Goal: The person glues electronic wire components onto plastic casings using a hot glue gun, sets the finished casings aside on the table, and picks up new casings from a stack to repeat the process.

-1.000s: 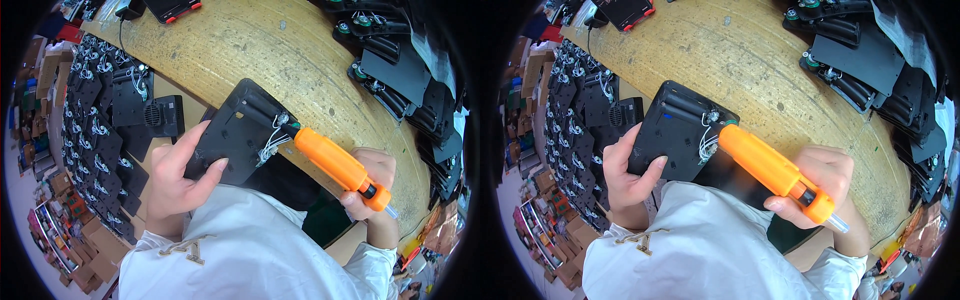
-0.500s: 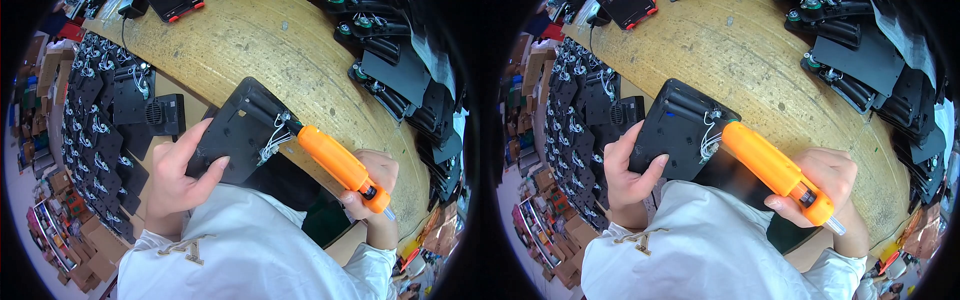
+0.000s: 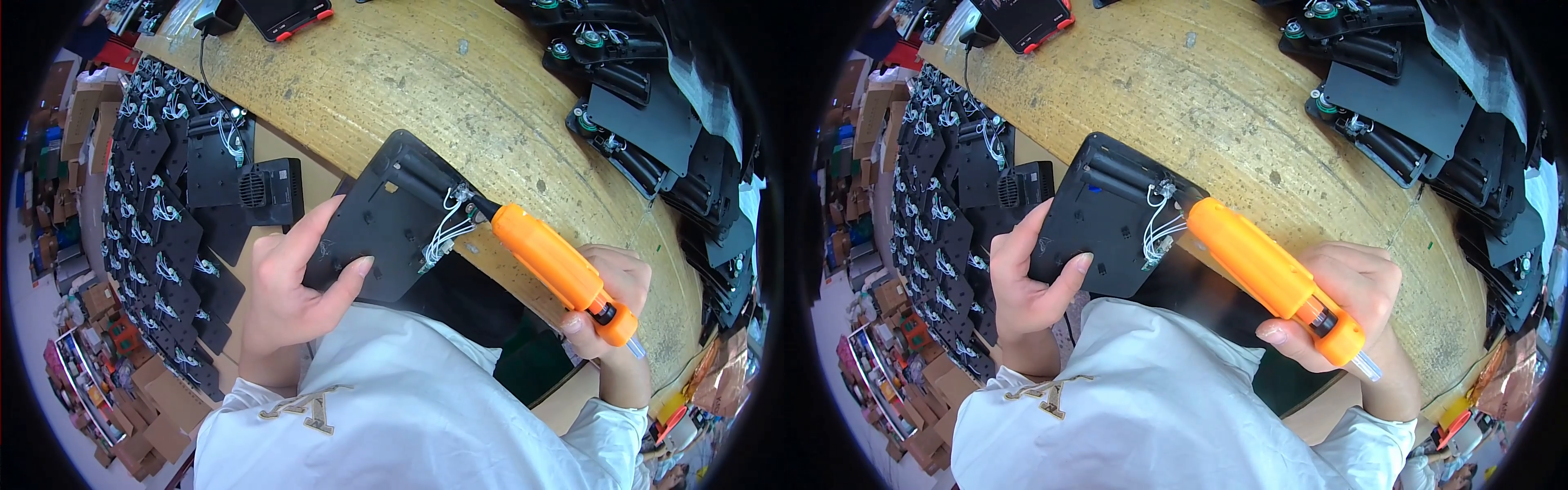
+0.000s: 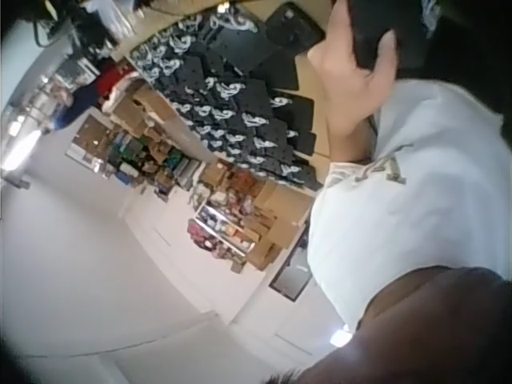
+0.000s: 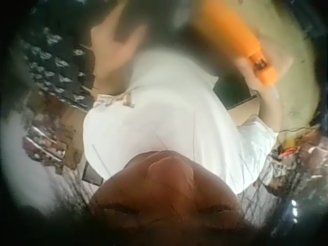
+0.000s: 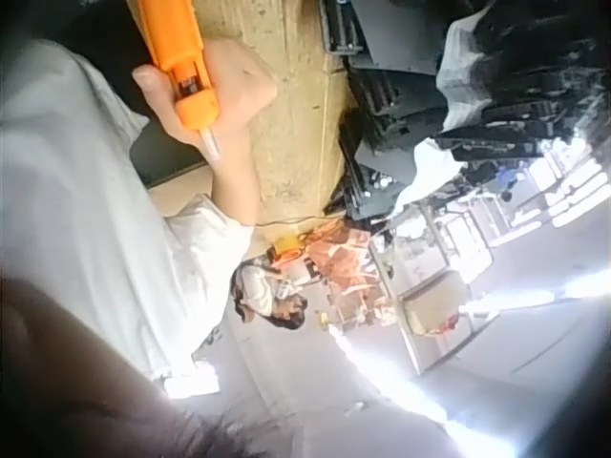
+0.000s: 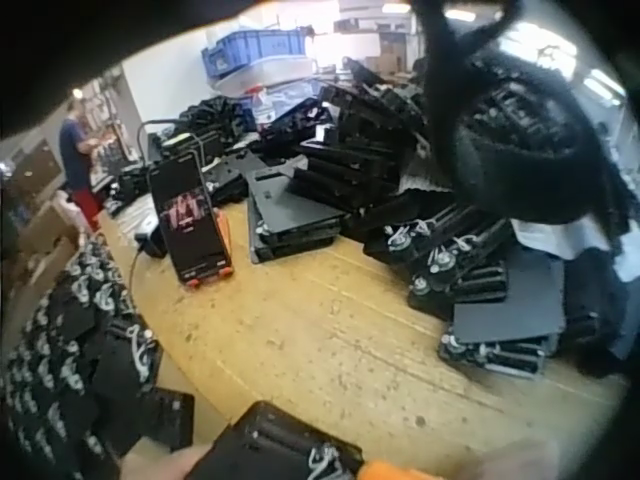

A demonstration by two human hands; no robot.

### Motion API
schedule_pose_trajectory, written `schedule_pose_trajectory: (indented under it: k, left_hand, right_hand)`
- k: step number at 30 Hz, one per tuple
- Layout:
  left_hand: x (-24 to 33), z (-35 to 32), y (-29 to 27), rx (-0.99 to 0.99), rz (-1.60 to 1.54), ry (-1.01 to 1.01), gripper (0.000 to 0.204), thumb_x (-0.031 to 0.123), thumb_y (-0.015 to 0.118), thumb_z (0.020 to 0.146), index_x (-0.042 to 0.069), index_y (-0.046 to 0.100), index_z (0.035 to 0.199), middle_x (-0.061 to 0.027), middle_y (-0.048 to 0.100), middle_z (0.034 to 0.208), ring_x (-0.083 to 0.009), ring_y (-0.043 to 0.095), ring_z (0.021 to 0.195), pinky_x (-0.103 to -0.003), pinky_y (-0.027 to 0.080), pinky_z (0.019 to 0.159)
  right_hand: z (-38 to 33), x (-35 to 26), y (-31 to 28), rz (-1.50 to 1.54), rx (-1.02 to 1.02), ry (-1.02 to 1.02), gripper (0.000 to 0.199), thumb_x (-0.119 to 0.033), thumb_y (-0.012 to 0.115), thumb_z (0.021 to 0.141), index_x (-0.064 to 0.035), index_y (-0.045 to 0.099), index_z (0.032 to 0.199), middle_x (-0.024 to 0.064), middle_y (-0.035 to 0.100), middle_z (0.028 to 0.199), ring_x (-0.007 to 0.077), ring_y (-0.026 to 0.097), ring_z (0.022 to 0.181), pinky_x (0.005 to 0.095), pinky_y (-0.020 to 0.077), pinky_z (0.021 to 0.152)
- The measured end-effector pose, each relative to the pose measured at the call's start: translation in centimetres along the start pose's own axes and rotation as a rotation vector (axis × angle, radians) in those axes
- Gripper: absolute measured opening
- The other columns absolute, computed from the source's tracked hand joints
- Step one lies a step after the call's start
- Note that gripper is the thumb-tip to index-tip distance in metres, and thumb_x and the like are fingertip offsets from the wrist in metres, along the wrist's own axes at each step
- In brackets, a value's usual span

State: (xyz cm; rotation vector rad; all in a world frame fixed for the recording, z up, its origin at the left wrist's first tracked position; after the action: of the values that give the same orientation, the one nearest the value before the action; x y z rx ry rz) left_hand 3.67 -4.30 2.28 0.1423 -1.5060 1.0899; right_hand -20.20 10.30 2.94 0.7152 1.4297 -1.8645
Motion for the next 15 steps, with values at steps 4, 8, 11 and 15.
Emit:
schedule_pose_trajectory:
  k: [4, 8, 11, 15]
  left_hand:
    - [-0.3, -0.1, 0.0, -0.002, -0.025, -0.033, 0.047, -0.003, 0.071, 0.074, -0.011, 0.058, 0.119, -0.0157, 0.072, 0.084, -0.0194, 0.072, 0.07, -0.025, 0.053, 0.062]
    - [-0.9, 0.0, 0.0, -0.022, -0.097, -0.061, 0.049, -0.004, 0.071, 0.074, -0.01, 0.057, 0.121, -0.0149, 0.072, 0.088, -0.0166, 0.072, 0.073, -0.024, 0.053, 0.064]
    - [-1.5, -0.2, 0.3, -0.034, -0.148, -0.115, 0.049, -0.005, 0.07, 0.075, -0.01, 0.057, 0.122, -0.0144, 0.072, 0.09, -0.0152, 0.071, 0.075, -0.023, 0.053, 0.066]
    - [-1.4, 0.1, 0.3, -0.023, -0.138, -0.09, 0.049, -0.005, 0.07, 0.075, -0.01, 0.057, 0.122, -0.0138, 0.072, 0.09, -0.0146, 0.071, 0.076, -0.023, 0.053, 0.067]
  right_hand:
    - [0.0, 0.2, 0.1, 0.004, -0.048, 0.023, 0.045, -0.044, 0.079, 0.072, -0.0009, 0.067, 0.079, 0.0098, 0.062, 0.064, 0.0267, 0.064, 0.056, 0.0312, 0.0517, 0.054]
    - [0.3, 0.1, 0.6, 0.042, -0.035, 0.017, 0.045, -0.042, 0.08, 0.072, 0.0005, 0.067, 0.081, 0.0117, 0.064, 0.068, 0.0285, 0.066, 0.06, 0.0326, 0.0535, 0.057]
    - [0.6, -0.1, 1.0, 0.061, -0.031, 0.002, 0.044, -0.04, 0.081, 0.072, 0.0009, 0.067, 0.08, 0.0121, 0.064, 0.069, 0.0289, 0.066, 0.062, 0.0332, 0.0542, 0.058]
    - [1.0, -0.6, 1.3, 0.029, -0.027, -0.039, 0.044, -0.039, 0.083, 0.071, 0.0009, 0.065, 0.078, 0.0124, 0.063, 0.069, 0.0298, 0.066, 0.062, 0.0347, 0.0551, 0.059]
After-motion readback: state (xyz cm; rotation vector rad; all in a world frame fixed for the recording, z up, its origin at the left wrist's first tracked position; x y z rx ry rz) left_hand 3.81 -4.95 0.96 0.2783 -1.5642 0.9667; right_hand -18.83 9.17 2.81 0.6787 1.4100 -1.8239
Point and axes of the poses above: each hand's wrist, its own z-axis towards the middle knuckle, its own y-axis out of the palm, x = y × z, the point moved 6 cm from there along z, towards the middle knuckle
